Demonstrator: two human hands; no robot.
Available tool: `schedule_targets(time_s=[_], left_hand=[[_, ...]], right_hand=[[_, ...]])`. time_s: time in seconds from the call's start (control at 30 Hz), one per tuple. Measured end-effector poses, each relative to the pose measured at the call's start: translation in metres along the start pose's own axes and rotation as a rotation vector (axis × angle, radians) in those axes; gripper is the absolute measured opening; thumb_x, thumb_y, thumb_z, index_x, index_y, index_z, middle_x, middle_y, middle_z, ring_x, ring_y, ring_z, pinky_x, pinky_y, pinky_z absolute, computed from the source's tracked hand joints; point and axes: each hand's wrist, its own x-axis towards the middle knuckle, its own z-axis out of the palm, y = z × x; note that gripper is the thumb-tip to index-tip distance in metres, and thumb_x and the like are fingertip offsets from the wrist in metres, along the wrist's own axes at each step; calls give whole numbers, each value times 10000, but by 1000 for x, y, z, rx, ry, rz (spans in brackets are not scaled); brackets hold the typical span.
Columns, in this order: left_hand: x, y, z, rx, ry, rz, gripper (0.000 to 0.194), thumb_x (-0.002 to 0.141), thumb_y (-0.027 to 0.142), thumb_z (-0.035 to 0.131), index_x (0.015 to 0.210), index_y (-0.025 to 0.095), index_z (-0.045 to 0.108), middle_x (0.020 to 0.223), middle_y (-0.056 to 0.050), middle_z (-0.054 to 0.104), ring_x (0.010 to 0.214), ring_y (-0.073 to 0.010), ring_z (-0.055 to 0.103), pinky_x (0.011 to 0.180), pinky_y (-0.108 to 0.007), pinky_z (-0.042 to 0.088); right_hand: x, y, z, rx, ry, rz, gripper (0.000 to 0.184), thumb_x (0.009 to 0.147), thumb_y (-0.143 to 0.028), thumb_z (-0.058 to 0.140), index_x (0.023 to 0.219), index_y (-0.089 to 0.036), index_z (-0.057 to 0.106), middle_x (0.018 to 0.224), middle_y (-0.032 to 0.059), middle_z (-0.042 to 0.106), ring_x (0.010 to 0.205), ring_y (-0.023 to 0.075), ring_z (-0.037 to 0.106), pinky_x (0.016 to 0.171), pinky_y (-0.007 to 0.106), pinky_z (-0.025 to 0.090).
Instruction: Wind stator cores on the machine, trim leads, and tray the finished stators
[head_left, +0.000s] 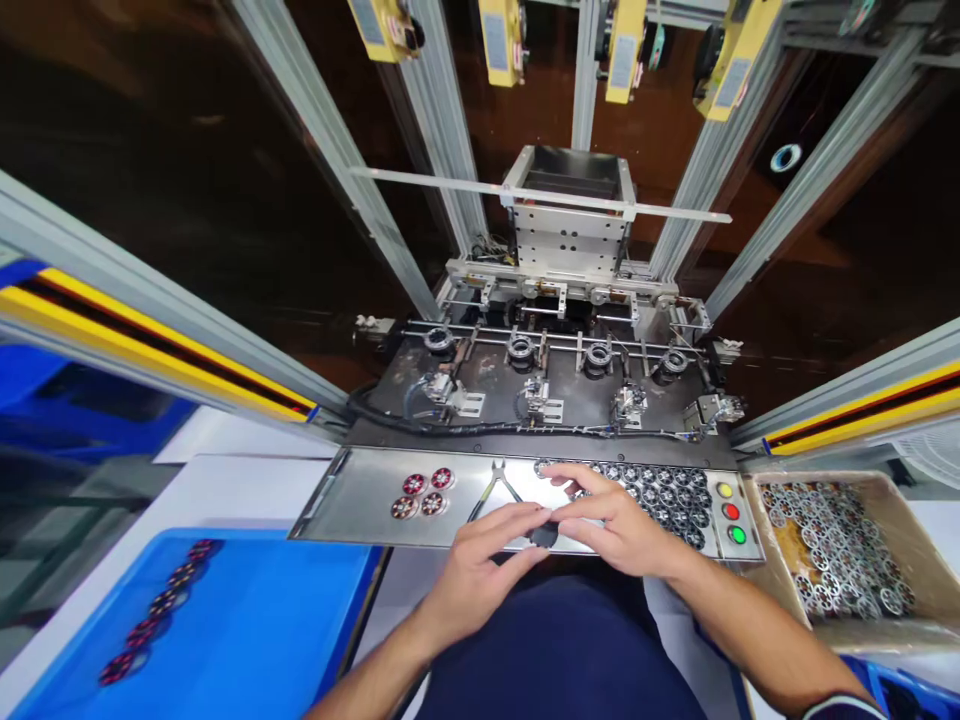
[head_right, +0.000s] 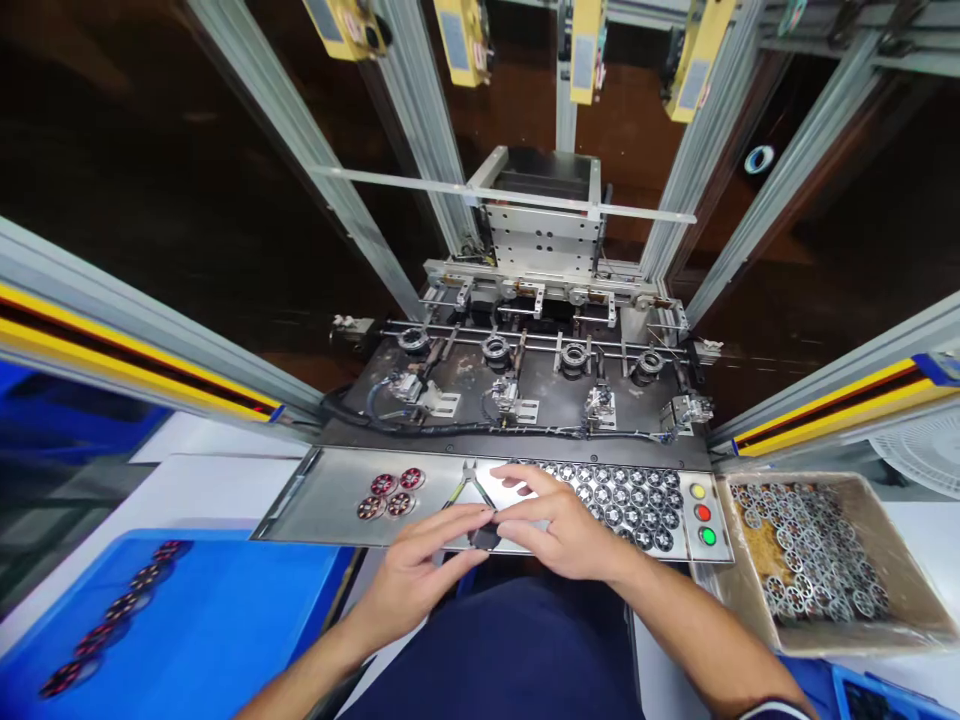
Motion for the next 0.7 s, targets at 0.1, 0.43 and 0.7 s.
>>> schedule_targets(time_s=[0.1, 0.43, 0.7], left_hand=[[9, 6, -8, 179, -109, 236, 382, 868, 144, 676, 1224, 283, 698, 1115, -80, 746, 973, -183, 726, 840, -289, 592], [35, 3, -15, 221, -182, 222, 486, 879, 216, 682, 1349, 270, 575, 1218, -94, 724, 1090, -222, 700, 931, -342, 579], [32, -79, 8, 429, -278, 23, 195, 943, 239, 572, 1089, 206, 696, 1047, -78, 731, 954, -184, 700, 865, -287, 567]], right_hand=[[11, 4, -12, 144, -127, 98, 228, 928, -366, 648, 979, -198, 792, 1379, 122, 601, 1265, 228, 575, 1083, 390, 430], [44, 6, -40, 249, -468, 2, 345, 1000, -380, 517, 952, -114, 731, 1415, 166, 564, 1293, 207, 554, 1121, 333, 381], [182, 41, -104, -440, -349, -19, 257, 1017, -218, 484, 894, -138, 695, 1464, 140, 515, 1368, 209, 479, 1149, 377, 373]])
